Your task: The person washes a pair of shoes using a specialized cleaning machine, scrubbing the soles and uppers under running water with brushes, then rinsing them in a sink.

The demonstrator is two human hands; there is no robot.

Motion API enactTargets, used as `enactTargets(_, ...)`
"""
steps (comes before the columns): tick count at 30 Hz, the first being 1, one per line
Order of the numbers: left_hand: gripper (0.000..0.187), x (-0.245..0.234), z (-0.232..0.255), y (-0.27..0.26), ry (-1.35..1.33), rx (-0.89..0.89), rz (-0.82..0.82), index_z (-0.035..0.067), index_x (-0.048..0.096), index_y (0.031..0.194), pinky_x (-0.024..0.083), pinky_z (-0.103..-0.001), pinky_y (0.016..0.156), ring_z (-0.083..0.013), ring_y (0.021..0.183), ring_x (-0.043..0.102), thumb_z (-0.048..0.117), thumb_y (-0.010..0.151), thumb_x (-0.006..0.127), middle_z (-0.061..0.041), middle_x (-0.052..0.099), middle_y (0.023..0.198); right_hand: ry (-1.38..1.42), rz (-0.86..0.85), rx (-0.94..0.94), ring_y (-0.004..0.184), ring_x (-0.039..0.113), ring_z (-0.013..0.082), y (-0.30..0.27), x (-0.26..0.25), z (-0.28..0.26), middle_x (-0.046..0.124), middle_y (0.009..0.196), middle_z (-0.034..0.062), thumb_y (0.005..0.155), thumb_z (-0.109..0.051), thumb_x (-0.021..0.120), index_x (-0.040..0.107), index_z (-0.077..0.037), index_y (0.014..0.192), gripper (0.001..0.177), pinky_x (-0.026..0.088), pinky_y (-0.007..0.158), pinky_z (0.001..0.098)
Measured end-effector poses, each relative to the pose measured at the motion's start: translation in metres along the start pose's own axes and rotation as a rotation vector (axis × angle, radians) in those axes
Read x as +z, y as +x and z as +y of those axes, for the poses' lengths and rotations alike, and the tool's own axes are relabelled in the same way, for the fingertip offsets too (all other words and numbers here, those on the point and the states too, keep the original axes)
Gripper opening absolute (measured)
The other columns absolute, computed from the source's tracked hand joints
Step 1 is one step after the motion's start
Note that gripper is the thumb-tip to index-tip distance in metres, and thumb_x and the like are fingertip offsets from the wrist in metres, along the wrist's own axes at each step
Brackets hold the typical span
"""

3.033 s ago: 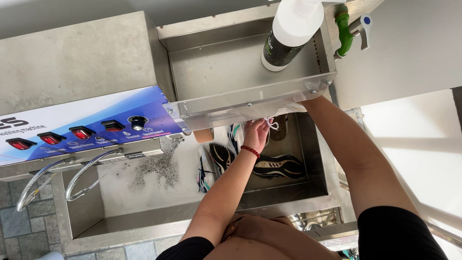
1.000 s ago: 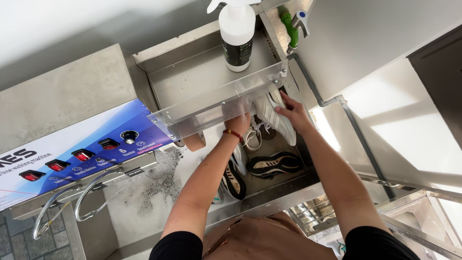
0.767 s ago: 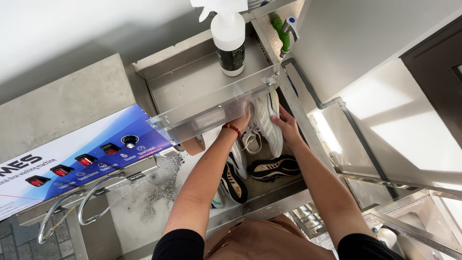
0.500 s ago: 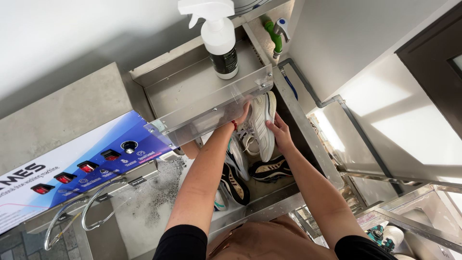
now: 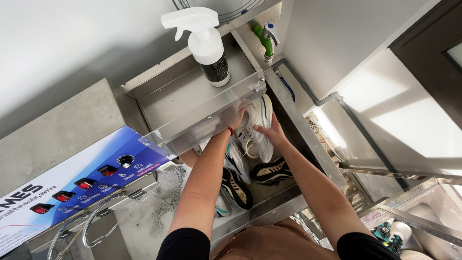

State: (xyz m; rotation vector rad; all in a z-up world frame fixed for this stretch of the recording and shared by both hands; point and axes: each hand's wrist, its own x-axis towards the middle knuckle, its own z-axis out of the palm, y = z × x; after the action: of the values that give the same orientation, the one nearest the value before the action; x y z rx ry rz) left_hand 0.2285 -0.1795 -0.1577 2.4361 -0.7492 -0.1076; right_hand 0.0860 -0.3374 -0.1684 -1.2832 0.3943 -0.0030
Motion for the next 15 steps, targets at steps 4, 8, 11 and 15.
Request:
enactTargets(4, 0.029, -0.008, 0.007, -0.007, -0.207, -0.015, -0.029, 0.024, 0.071, 0.124, 0.052, -0.044, 0.095, -0.032, 0.109, 0.068, 0.032, 0.1, 0.058, -0.01, 0.075, 0.116, -0.042, 0.007, -0.035, 0.125, 0.061, 0.0233, 0.006, 0.006, 0.018, 0.059, 0.14, 0.013, 0.074, -0.019, 0.09, 0.025, -0.009, 0.158, 0.107, 0.052, 0.104, 0.0385)
enactTargets(8, 0.029, -0.024, 0.019, -0.009, -0.112, -0.025, -0.059, 0.024, 0.072, 0.126, 0.053, -0.044, 0.092, -0.0331, 0.106, 0.068, 0.032, 0.101, 0.06, -0.014, 0.074, 0.113, -0.067, -0.018, -0.11, 0.129, 0.06, 0.0251, 0.011, 0.005, 0.033, 0.058, 0.141, 0.0141, 0.071, -0.022, 0.094, 0.028, -0.007, 0.155, 0.108, 0.052, 0.107, 0.0398)
enactTargets(11, 0.029, -0.031, 0.025, -0.01, -0.107, -0.046, -0.07, 0.026, 0.073, 0.125, 0.054, -0.043, 0.092, -0.032, 0.102, 0.07, 0.033, 0.1, 0.061, -0.014, 0.075, 0.108, -0.209, 0.0, -0.099, 0.13, 0.059, 0.026, 0.013, 0.002, 0.026, 0.058, 0.141, 0.0148, 0.068, -0.028, 0.096, 0.027, -0.008, 0.155, 0.113, 0.051, 0.108, 0.0401)
enactTargets(15, 0.03, -0.03, 0.027, -0.009, -0.137, -0.076, -0.081, 0.025, 0.072, 0.126, 0.053, -0.044, 0.09, -0.0321, 0.1, 0.07, 0.034, 0.1, 0.06, -0.014, 0.075, 0.106, -0.44, 0.067, 0.033, 0.129, 0.06, 0.0268, 0.013, 0.0, 0.014, 0.059, 0.142, 0.0156, 0.059, -0.037, 0.096, 0.016, -0.012, 0.161, 0.132, 0.05, 0.108, 0.0399)
